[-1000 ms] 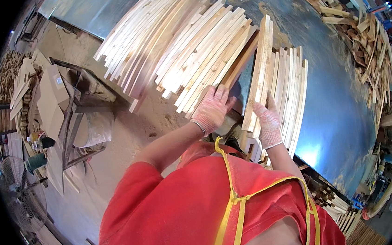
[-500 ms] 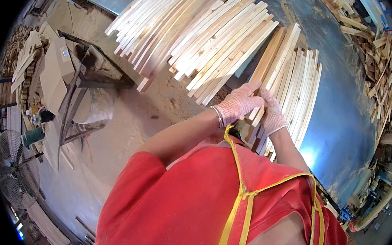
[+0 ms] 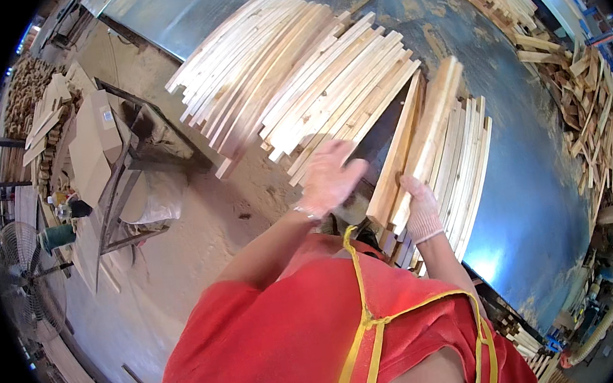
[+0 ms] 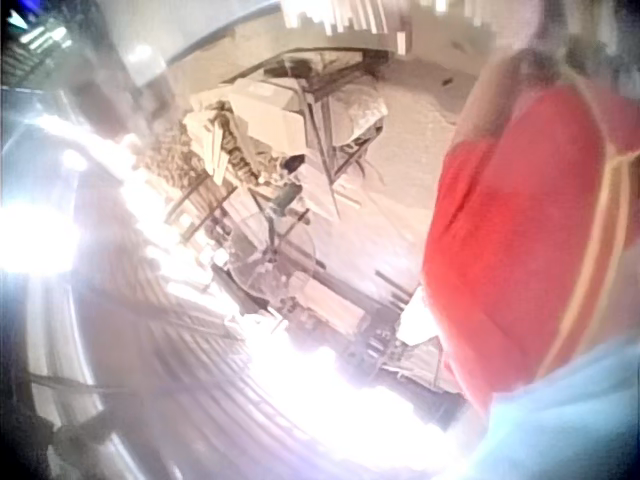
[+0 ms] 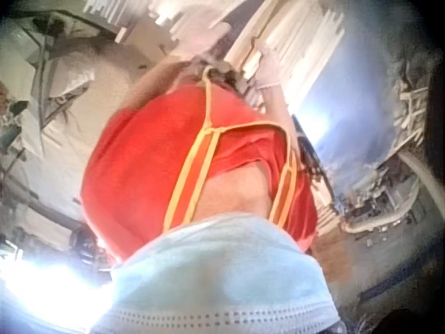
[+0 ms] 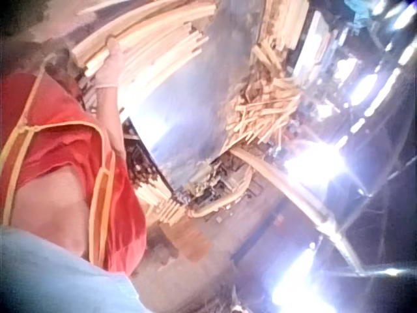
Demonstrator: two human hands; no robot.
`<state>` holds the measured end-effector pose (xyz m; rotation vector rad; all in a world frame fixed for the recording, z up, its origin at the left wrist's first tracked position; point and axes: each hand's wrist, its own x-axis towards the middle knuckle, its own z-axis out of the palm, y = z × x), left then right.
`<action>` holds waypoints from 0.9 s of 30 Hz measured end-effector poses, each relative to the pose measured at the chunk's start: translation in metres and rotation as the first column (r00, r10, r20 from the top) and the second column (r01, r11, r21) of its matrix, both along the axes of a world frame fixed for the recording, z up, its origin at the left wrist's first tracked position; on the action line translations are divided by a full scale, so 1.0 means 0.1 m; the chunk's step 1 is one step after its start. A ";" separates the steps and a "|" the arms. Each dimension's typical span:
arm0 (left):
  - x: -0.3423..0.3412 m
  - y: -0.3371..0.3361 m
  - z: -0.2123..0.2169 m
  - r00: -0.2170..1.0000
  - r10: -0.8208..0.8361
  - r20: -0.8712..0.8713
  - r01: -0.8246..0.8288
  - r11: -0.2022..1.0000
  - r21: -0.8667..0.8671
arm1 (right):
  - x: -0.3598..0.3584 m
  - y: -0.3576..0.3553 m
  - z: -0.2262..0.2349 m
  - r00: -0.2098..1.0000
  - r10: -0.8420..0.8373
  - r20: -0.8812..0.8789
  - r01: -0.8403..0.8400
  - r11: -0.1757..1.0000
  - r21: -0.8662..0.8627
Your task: The person sorts and stacks thin wooden slats on a metal table in a workshop. They pick up pieces from a pile, align them, and place them into neat stacks, occasionally moving to the floor to gather more wood.
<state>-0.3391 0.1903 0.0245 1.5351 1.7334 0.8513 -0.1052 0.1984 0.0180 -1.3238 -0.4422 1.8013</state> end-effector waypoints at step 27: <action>0.44 -0.47 0.31 0.958 -0.286 -0.008 0.270 0.913 -0.306 | -0.12 0.13 -0.18 0.995 -0.049 -0.090 0.039 0.993 -0.115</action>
